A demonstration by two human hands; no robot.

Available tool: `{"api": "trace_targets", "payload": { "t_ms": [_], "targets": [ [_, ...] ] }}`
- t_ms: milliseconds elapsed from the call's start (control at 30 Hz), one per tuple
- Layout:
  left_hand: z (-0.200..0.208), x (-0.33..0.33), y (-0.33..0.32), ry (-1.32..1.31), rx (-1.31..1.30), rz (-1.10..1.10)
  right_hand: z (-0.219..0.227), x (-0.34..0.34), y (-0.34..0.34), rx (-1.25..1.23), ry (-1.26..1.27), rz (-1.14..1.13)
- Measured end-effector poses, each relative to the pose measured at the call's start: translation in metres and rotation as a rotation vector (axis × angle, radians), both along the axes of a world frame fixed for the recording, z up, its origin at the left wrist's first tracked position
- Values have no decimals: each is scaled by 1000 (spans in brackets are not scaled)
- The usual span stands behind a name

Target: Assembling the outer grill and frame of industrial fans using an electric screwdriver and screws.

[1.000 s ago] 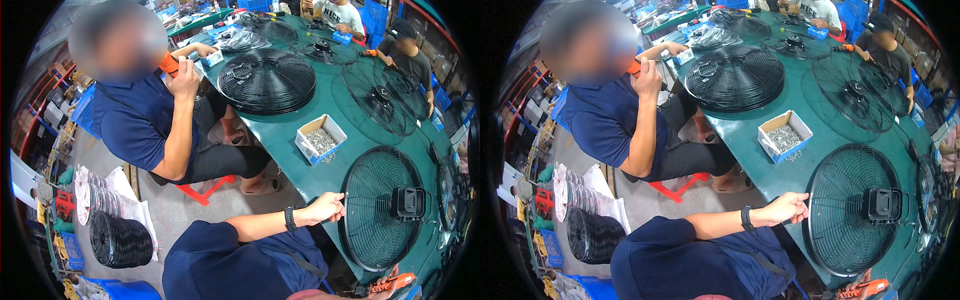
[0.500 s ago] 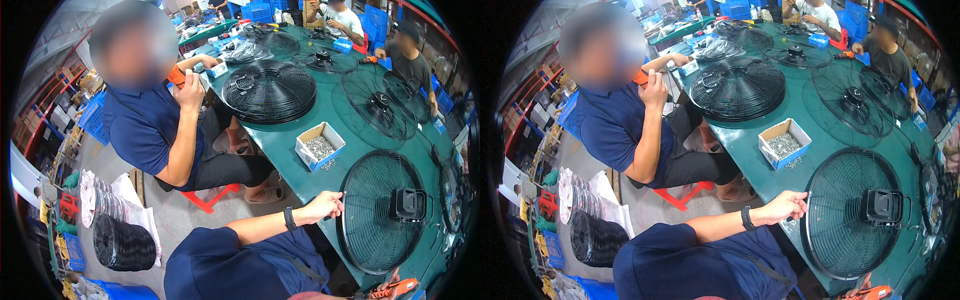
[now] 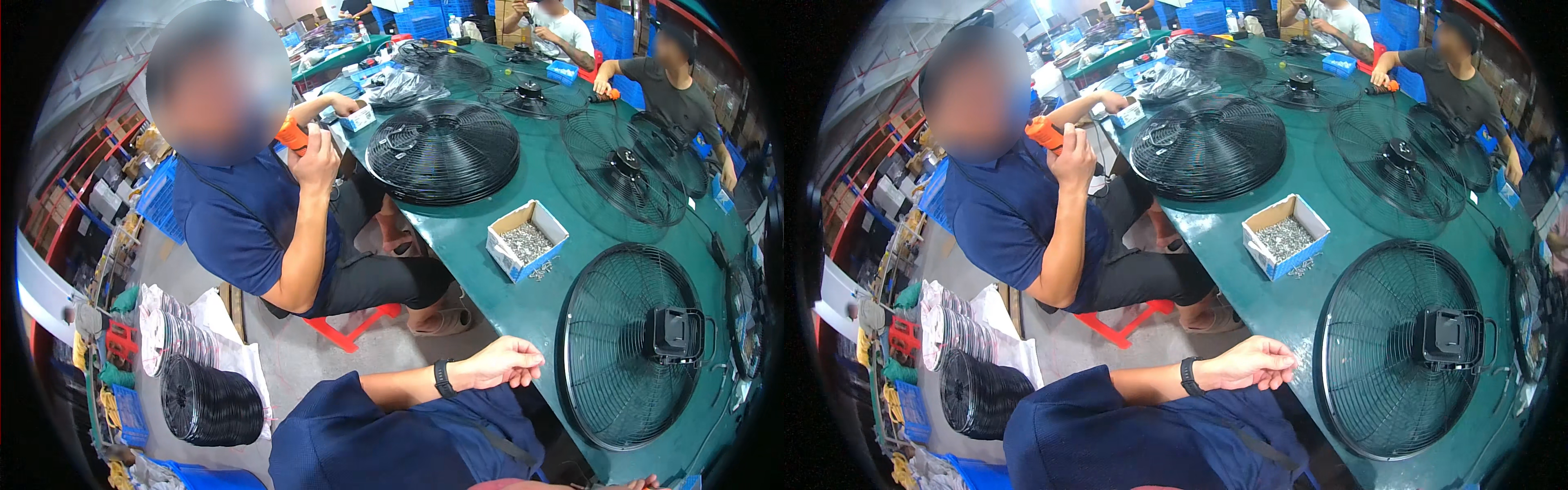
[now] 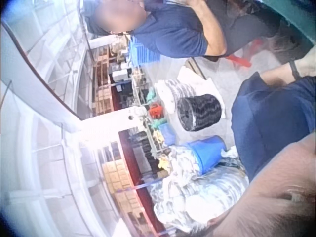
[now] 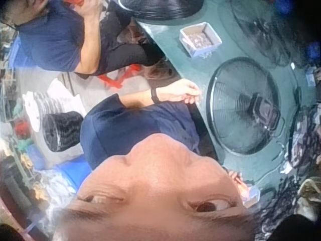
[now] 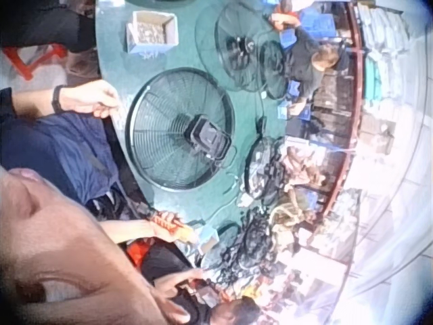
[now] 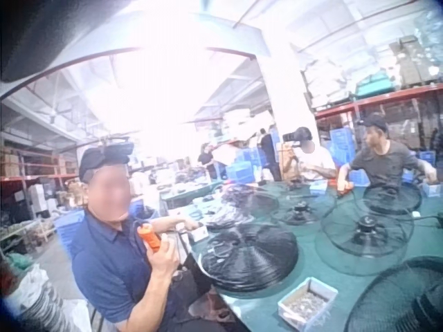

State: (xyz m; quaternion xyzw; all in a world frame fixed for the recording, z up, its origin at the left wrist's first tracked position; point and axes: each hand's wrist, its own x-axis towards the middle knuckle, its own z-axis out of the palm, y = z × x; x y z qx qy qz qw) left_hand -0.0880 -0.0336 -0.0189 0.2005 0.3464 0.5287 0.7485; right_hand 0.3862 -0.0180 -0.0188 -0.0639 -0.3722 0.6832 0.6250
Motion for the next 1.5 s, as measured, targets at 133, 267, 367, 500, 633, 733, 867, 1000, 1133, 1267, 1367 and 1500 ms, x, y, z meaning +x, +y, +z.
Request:
{"api": "trace_targets", "payload": {
  "t_ms": [133, 267, 367, 500, 633, 733, 867, 1000, 1133, 1267, 1367, 1500],
  "targets": [
    [5, 13, -2, -68, -53, -116, 31, -10, -2, 7, -29, 204],
    [6, 33, 0, -118, -19, -167, 61, -75, -17, 83, -94, -501],
    [8, 42, -2, -76, -34, -218, 87, -123, -16, 244, -215, -587],
    [10, 51, -3, -98, -68, -240, 107, -163, -11, 324, -204, -677],
    [10, 61, -5, -115, -144, -275, 107, -180, -10, 405, -206, -674],
    [9, 69, -5, -142, -178, -309, 102, -186, -11, 471, -244, -624],
    [9, 78, -3, -222, -225, -361, 98, -195, -12, 496, -230, -569],
    [7, 82, 2, -334, -229, -422, 98, -199, -10, 482, -251, -536],
    [5, 84, 2, -331, -260, -418, 95, -201, -7, 483, -257, -559],
    [4, 83, 2, -350, -255, -406, 95, -206, -6, 445, -248, -573],
    [2, 81, 2, -328, -238, -386, 97, -210, -8, 387, -284, -616],
    [0, 81, 3, -332, -210, -395, 99, -215, -10, 329, -321, -648]
  ]
}}
